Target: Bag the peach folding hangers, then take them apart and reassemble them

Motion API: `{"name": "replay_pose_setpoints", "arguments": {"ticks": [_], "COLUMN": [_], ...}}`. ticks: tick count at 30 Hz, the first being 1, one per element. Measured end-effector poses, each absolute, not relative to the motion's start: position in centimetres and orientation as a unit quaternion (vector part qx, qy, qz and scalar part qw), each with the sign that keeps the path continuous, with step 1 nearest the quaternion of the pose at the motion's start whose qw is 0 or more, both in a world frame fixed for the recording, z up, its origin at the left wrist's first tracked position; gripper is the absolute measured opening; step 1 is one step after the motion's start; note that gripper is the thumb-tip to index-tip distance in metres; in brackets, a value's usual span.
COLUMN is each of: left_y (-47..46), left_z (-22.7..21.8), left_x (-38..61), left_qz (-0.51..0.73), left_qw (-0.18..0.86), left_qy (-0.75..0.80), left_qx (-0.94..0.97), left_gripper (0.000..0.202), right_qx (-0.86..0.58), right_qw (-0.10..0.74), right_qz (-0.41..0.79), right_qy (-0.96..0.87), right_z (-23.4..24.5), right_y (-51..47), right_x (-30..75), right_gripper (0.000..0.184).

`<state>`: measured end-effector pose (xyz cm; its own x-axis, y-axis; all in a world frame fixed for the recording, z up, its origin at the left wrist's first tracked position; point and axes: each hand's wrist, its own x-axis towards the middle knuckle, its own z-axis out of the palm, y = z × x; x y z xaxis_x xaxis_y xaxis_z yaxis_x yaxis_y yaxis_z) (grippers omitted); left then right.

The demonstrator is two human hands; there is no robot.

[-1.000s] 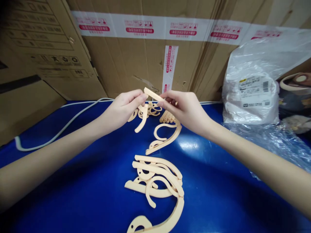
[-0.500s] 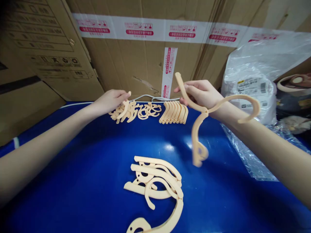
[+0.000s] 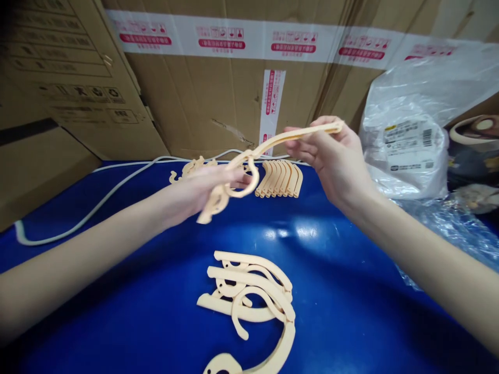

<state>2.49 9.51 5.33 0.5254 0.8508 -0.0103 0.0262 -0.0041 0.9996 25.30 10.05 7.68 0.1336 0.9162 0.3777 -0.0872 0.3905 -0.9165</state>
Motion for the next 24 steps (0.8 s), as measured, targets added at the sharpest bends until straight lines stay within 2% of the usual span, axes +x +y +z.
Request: {"name": "replay_pose_setpoints", "arguments": {"ticks": [1,2,4,8,10,13,16,18,21,24], "left_y": [9.2,9.1,9.1,9.3,9.3,9.4,9.5,9.6,10.3,11.7], "left_z": [5.4,5.5,5.7,6.2,6.4,6.6,6.7,6.4,5.7,5.1], "left_x": [2.6,2.6,2.5,2.6,2.9,3.2,3.5,3.7,3.9,4.0], "left_qz": [0.351,0.365,0.372,0.312,0.299,0.300,0.285,0.280,0.302,0.318], "left_qw": [0.632,0.644,0.666,0.702,0.704,0.714,0.742,0.720,0.604,0.551], "left_qy": [0.355,0.361,0.368,0.358,0.354,0.347,0.339,0.359,0.441,0.474], "left_qx": [0.593,0.567,0.532,0.531,0.539,0.529,0.503,0.524,0.592,0.609], "left_gripper": [0.018,0.016,0.023,0.029,0.029,0.018,0.008,0.010,0.027,0.029], "right_qx": [-0.410,-0.431,-0.467,-0.497,-0.505,-0.508,-0.508,-0.511,-0.573,-0.644], "right_qw": [0.624,0.594,0.510,0.282,0.195,0.126,0.098,0.121,0.181,0.196], "right_qz": [0.370,0.340,0.220,-0.120,-0.189,-0.216,-0.187,-0.090,0.085,0.070], "right_qy": [-0.553,-0.588,-0.689,-0.812,-0.819,-0.824,-0.835,-0.846,-0.795,-0.736], "right_z": [7.3,7.0,6.5,6.4,6.3,6.0,5.6,5.5,5.8,5.8], "right_y": [10.1,10.1,10.0,9.5,9.1,8.8,9.0,9.6,11.4,13.8], "right_x": [25.6,26.0,26.7,26.6,26.0,24.9,24.4,24.7,26.1,28.4], "right_gripper": [0.021,0.023,0.025,0.026,0.032,0.036,0.033,0.033,0.038,0.040]}}
